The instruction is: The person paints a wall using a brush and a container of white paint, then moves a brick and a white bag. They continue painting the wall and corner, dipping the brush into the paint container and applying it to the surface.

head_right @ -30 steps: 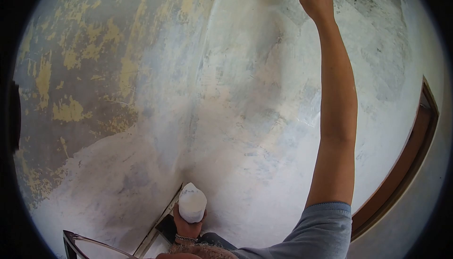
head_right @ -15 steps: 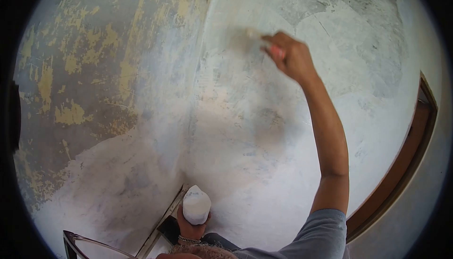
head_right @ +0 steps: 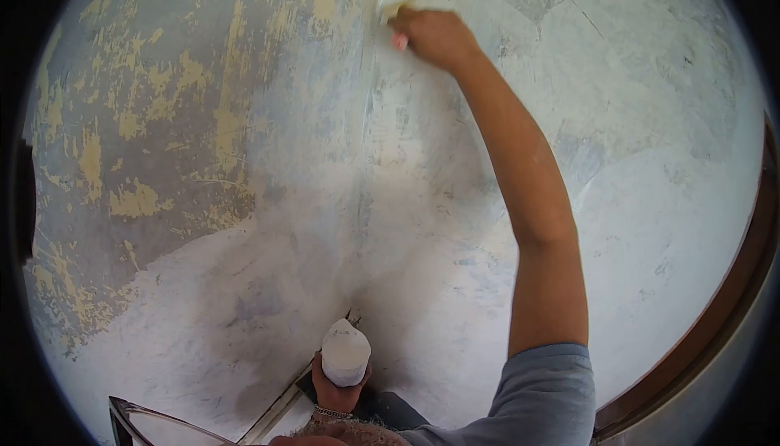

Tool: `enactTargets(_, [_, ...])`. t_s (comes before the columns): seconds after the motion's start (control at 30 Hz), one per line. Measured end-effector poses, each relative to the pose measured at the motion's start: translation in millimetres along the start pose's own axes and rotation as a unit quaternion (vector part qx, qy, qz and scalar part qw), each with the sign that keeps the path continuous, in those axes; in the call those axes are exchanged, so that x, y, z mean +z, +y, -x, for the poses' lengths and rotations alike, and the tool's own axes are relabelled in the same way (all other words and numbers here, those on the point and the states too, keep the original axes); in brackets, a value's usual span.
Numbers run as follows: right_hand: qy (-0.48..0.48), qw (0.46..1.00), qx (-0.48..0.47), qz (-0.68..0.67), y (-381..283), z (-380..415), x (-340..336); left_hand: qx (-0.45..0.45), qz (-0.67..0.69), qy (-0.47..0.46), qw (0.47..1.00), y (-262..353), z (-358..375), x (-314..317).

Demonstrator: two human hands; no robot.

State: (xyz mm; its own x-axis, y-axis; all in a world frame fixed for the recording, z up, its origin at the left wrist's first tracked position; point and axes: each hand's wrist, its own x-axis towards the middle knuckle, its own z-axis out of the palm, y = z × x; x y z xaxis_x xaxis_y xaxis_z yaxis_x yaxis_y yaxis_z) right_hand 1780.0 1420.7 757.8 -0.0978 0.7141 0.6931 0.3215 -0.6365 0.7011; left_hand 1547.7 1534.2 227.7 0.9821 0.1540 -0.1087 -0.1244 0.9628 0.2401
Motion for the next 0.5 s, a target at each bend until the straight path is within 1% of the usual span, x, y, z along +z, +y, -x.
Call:
enactTargets(0.03, [-0.024,0.999,-0.034,-0.029,-16,15,-1,0.0,-0.01,0.001,1.0,1,0,0])
enactTargets(0.1, [-0.128,0.984,-0.084,-0.085,-51,48,4,-0.004,-0.028,0.002,1.0,0,2,0])
enactTargets(0.17, [-0.18,0.961,-0.157,-0.139,-87,77,-4,-0.023,-0.02,-0.001,1.0,-4,-1,-5])
enactTargets(0.27, [-0.111,0.956,-0.01,-0.272,-96,83,-24,-0.03,-0.037,-0.009,0.999,-10,-1,-4])
enactTargets(0.3, [-0.046,0.953,0.059,-0.295,-85,76,-17,-0.029,-0.048,-0.01,0.998,-12,0,-4])
enactTargets(0.33, [-0.02,0.916,0.17,-0.362,-73,63,-10,-0.033,-0.046,-0.013,0.998,-14,-1,-4])
enactTargets(0.37, [0.023,0.902,0.226,-0.368,-58,47,-10,-0.038,-0.044,-0.016,0.998,-16,-2,-5])
enactTargets(0.4, [0.097,0.888,0.247,-0.375,-37,36,3,-0.043,-0.042,-0.02,0.998,-18,-4,-7])
enactTargets(0.43, [0.121,0.887,0.278,-0.348,-21,23,4,-0.048,-0.034,-0.019,0.998,-19,-6,-8])
enactTargets(0.47, [0.164,0.886,0.29,-0.322,-10,8,3,-0.052,-0.027,-0.019,0.998,-19,-8,-9])
enactTargets(0.5, [0.173,0.881,0.312,-0.312,1,-5,2,-0.056,-0.02,-0.02,0.998,-20,-10,-10])
